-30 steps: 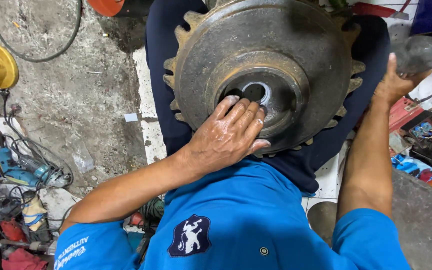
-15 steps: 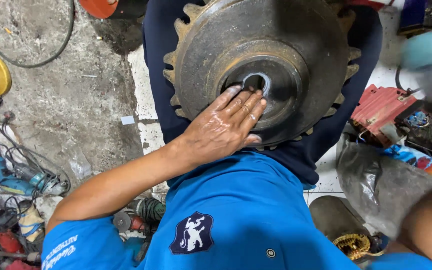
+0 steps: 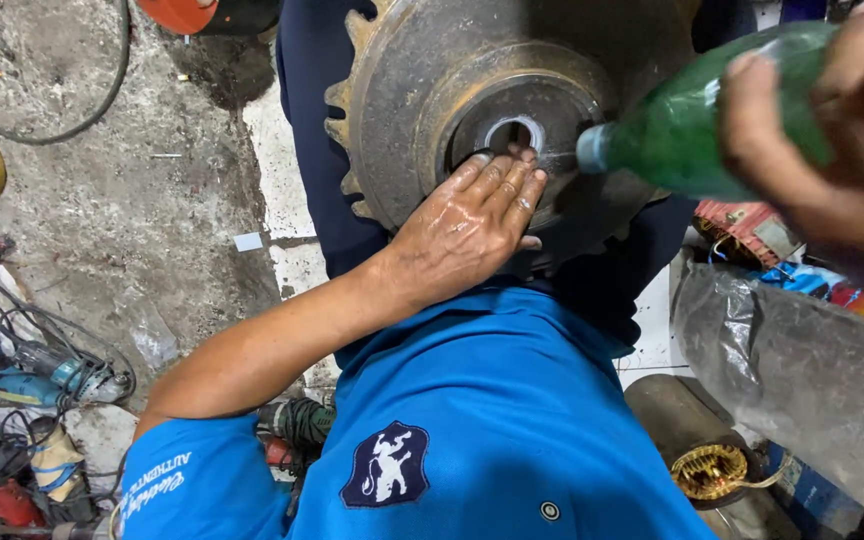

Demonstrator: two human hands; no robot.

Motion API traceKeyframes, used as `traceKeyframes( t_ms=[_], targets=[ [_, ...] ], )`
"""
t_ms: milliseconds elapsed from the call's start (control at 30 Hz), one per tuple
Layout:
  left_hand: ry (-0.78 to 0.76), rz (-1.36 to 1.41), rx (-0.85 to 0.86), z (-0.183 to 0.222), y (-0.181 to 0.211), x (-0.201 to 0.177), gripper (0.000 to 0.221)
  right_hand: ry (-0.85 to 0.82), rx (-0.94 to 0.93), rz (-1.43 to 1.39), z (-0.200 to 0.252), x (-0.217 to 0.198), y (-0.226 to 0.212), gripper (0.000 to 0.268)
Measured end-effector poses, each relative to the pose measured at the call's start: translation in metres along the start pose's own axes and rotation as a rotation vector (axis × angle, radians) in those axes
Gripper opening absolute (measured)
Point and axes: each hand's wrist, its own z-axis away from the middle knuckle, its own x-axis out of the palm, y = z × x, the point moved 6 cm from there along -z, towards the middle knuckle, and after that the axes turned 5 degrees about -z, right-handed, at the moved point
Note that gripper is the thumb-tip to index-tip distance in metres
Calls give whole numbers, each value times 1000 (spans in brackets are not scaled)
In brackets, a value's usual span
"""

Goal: Cleaning and measuring the bore of a large metal sprocket using a rag, liquid, and a vernier caliper.

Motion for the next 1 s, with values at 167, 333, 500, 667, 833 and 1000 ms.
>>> traceKeyframes(
  t_ms=[167, 333, 500, 667, 833, 1000],
  targets=[
    [-51, 157, -94, -4, -3, 2, 72, 257, -236, -13, -36, -52, 6, 30],
    [-26, 217, -339, -10, 20, 13, 70, 229, -202, 67, -25, -38, -2, 25],
    [45, 328, -412, -7, 10, -5, 61, 153, -149, 11, -27, -36, 0, 29],
    [45, 217, -353, -12, 31, 8, 45, 323, -269, -36, -31, -53, 3, 38],
    [35, 15, -302, -20, 33, 10, 50, 347, -261, 131, -20, -54, -10, 19],
    [126, -37, -202, 0, 29, 11, 60, 276, -234, 11, -20, -51, 0, 60]
  ],
)
